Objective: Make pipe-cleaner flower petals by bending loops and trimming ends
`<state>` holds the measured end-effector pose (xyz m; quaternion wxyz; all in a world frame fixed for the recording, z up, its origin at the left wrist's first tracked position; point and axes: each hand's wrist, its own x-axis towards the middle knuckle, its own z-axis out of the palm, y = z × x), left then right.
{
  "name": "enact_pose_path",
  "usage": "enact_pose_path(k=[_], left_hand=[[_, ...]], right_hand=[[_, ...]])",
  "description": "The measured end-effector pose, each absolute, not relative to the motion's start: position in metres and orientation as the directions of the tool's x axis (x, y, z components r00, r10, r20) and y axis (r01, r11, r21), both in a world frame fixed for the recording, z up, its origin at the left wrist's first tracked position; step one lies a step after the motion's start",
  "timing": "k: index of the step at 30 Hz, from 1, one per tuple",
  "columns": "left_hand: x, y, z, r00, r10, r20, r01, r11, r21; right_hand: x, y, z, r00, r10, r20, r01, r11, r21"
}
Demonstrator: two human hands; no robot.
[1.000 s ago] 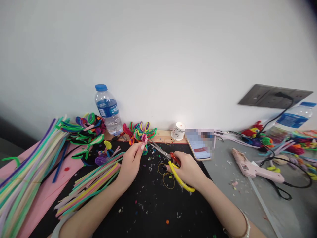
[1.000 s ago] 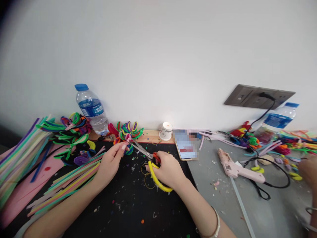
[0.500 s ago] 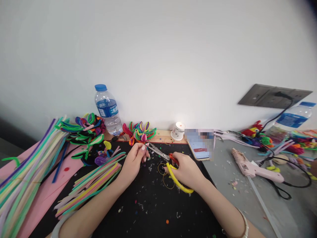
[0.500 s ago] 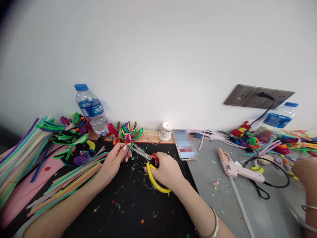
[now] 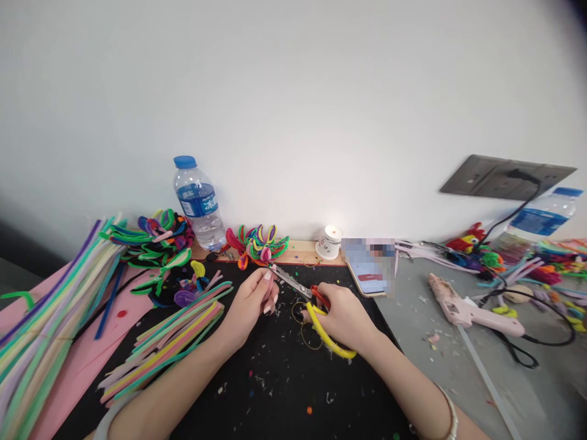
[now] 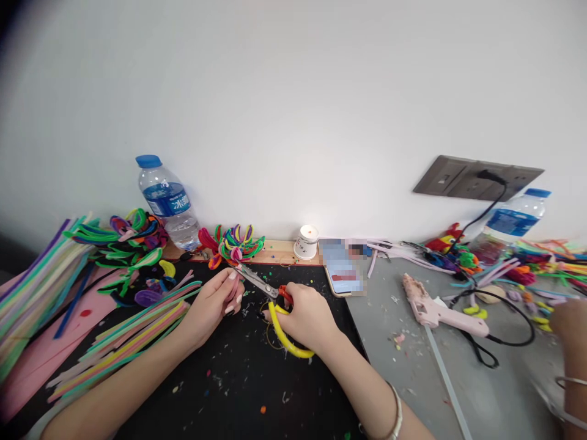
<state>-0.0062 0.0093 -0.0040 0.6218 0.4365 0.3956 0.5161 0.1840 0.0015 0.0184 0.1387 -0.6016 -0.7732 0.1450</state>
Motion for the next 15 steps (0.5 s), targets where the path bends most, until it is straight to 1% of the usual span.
enact_pose_path(k=[5, 9, 15], left_hand=[[-0.0065, 0.0082, -0.0034, 0.180, 0.983, -0.034, -0.368, 0.100, 0.924], [-0.0060, 0.0076, -0.0044, 0.214, 0.975, -0.053, -0.322, 0.121, 0.939], [-0.0062, 0.0081, -0.0050, 0.220, 0.973, -0.063, -0.263, 0.121, 0.957]], right_hand=[[0.1825, 0.0019, 0.0209, -0.247, 0.969, 0.029, 0.890, 0.238, -0.390], [0.1827, 0.0013, 0.0214, -0.238, 0.970, 0.045, 0.891, 0.237, -0.387], [0.1842, 0.0024, 0.0173, -0.254, 0.965, 0.066, 0.878, 0.259, -0.403]])
